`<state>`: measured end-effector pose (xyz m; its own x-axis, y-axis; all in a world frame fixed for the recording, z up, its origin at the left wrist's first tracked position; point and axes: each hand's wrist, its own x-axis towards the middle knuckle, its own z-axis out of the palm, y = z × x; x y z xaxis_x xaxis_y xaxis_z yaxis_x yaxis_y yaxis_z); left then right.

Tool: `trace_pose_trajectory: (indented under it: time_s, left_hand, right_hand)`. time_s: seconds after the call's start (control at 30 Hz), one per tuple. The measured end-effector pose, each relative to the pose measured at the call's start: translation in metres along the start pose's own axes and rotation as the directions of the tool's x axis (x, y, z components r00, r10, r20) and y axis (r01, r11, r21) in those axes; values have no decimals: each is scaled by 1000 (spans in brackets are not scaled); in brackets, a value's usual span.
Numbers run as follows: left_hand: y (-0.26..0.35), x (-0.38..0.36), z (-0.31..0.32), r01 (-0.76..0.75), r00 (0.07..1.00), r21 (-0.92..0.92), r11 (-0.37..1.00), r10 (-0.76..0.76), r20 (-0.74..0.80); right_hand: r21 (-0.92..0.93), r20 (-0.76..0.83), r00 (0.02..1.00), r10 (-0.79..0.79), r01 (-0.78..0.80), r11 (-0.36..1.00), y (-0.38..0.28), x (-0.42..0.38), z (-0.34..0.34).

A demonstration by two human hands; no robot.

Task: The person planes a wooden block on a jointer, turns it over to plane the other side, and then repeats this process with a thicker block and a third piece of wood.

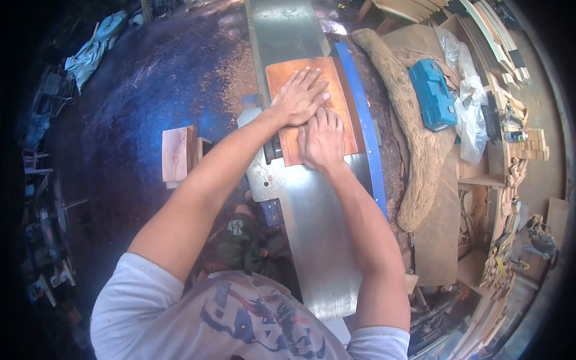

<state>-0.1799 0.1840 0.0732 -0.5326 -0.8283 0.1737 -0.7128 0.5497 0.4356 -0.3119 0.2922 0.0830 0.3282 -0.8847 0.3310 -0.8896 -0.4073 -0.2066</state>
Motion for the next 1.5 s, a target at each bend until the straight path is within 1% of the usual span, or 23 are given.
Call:
trace_pose_trajectory:
  time_s: [0.4,0.5,0.6,0.7,0.73,0.77,0.83,0.9,0.93,0.97,1.03,1.1,1.13,1.17,1.2,1.23,1.27,1.3,1.33,1.37,1.4,1.47,1.5]
  left_hand:
    - [-27,30,-10,1,999,-2,1000,-1,-34]
    - [-40,45,-16,-2,999,8,1000,3,-41]
    - [-54,58,-21,20,999,-68,997,-23,-44]
    - [-75,61,-21,78,927,-105,991,-111,-359]
    - [-89,63,-19,193,886,-108,975,-220,-408]
    - [-107,62,-16,301,833,-111,947,-318,-453]
    - [-145,56,-21,379,811,-296,877,-469,-349]
    - [-167,47,-47,474,803,-480,738,-586,-107]
    - [-179,45,-58,574,745,-539,617,-666,32]
    - [-185,43,-67,667,666,-572,478,-726,171]
    - [-164,24,-102,663,644,-632,401,-736,208]
    - [-233,14,-82,651,632,-653,387,-753,184]
    - [-256,-3,-75,659,612,-654,371,-770,180]
    - [-247,-27,-91,618,602,-764,186,-737,307]
    - [-230,-59,-118,553,601,-833,-10,-688,407]
    - [-216,-95,-141,468,612,-860,-205,-626,483]
    - [-205,-132,-155,427,664,-826,-368,-492,563]
    - [-237,-178,-146,425,839,-686,-591,-28,544]
    - [-170,-216,-171,267,801,-365,-892,-5,598]
    - [-142,-239,-176,314,834,-219,-924,158,528]
    - [-89,-260,-192,253,877,-178,-951,147,458]
    - [-39,-293,-179,238,935,-90,-967,203,290]
    - [-18,-305,-178,229,944,-148,-962,182,274]
  right_hand:
    - [-47,-66,994,-85,82,995,11,41,13]
    - [-88,32,999,-19,22,996,14,61,17]
    - [-104,65,998,-2,9,995,16,77,20]
    - [-127,-28,999,-16,12,992,20,102,34]
    - [-125,-68,997,-24,16,992,22,114,41]
    - [-145,-7,999,52,-53,988,20,128,51]
    - [-88,8,995,97,-96,991,3,162,62]
    - [-81,12,993,119,-118,990,-12,187,78]
    - [-100,8,994,110,-109,989,-19,197,87]
    - [-31,104,989,102,-100,995,-30,206,84]
    - [121,292,956,41,-79,990,-59,211,61]
    - [329,-11,995,-99,97,939,-99,173,33]
    - [506,-8,998,-70,64,860,-120,143,0]
    - [669,-2,999,-49,37,742,-134,108,-40]
    - [711,-92,995,-33,89,698,-144,67,-68]
    - [788,-71,997,42,30,615,-150,23,-98]
    - [813,21,982,188,-126,569,-146,-36,-97]
    - [786,-90,975,202,-55,616,-142,-81,-107]
    - [782,82,910,407,-312,540,-142,-130,-116]
    - [824,137,797,588,-421,379,-144,-185,-103]
    - [808,191,693,695,-513,290,-144,-235,-99]
    - [784,246,571,783,-592,186,-153,-301,-111]
    - [793,251,567,785,-585,169,-161,-313,-116]
